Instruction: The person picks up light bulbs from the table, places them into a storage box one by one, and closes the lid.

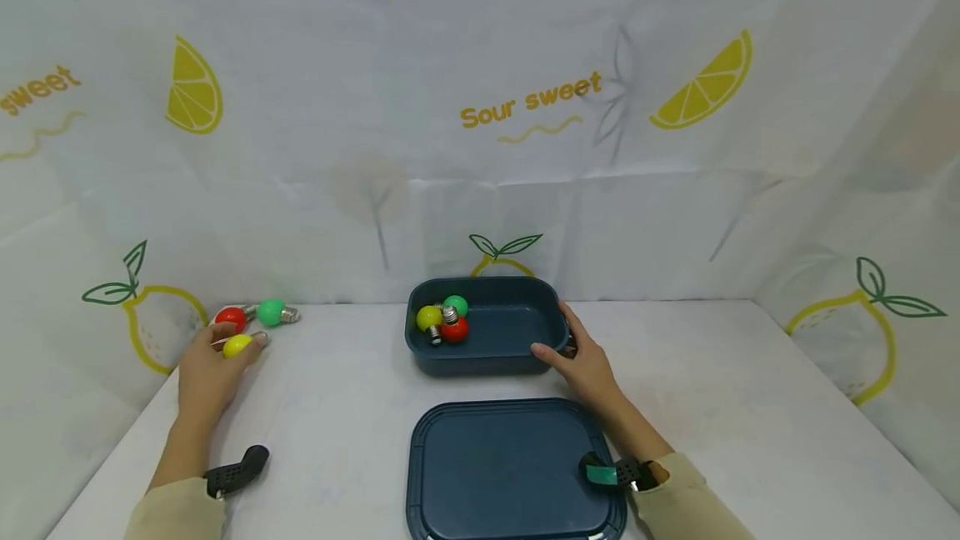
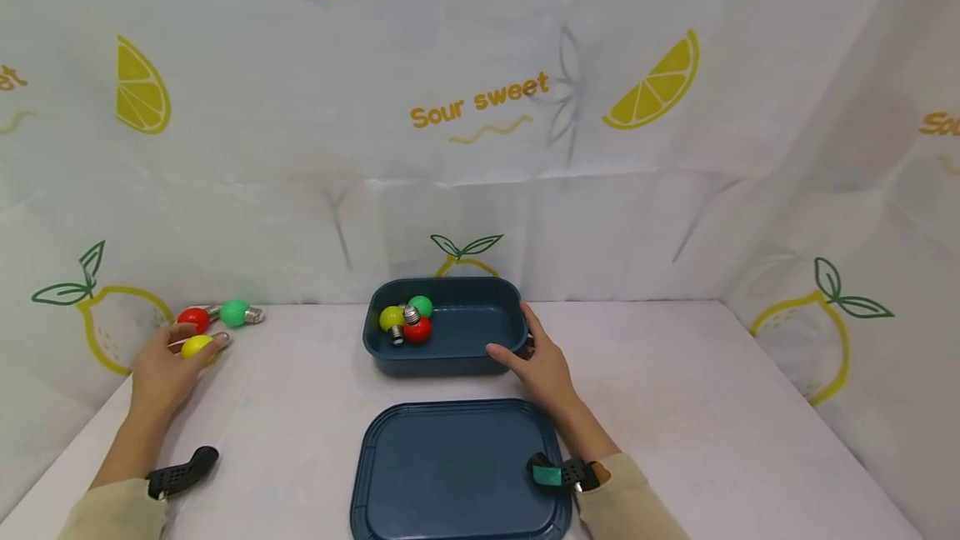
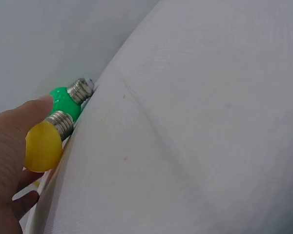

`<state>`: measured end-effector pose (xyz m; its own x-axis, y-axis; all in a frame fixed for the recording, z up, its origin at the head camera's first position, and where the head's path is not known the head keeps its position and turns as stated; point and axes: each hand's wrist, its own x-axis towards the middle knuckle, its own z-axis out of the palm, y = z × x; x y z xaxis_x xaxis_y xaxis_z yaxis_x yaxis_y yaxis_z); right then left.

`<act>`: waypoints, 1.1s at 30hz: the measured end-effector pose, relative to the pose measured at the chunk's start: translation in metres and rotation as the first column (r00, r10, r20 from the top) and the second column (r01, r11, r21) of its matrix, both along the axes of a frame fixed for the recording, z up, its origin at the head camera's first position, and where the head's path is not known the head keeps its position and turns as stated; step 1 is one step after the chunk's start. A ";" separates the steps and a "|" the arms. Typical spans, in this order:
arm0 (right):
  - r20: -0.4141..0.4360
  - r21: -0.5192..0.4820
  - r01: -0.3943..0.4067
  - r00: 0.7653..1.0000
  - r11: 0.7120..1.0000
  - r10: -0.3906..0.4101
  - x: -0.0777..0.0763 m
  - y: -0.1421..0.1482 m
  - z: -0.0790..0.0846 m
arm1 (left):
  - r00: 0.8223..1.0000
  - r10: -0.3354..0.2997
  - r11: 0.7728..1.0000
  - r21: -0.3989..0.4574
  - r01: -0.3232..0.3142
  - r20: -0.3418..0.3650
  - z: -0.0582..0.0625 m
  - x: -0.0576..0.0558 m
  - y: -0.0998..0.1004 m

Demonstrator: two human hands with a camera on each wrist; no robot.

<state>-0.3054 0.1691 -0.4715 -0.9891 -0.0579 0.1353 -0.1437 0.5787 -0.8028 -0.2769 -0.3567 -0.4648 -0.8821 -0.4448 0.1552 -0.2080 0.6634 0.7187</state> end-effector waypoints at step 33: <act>-0.010 0.005 -0.011 1.000 1.000 0.011 0.001 0.000 0.000 | 0.984 -0.155 0.963 -0.207 0.171 0.090 0.008 0.001 0.015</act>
<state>-0.3048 0.1695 -0.4715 -0.9870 -0.0692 0.1448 -0.1578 0.5811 -0.7984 -0.2759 -0.3419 -0.4566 -0.9523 -0.2574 0.1638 -0.1305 0.8289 0.5439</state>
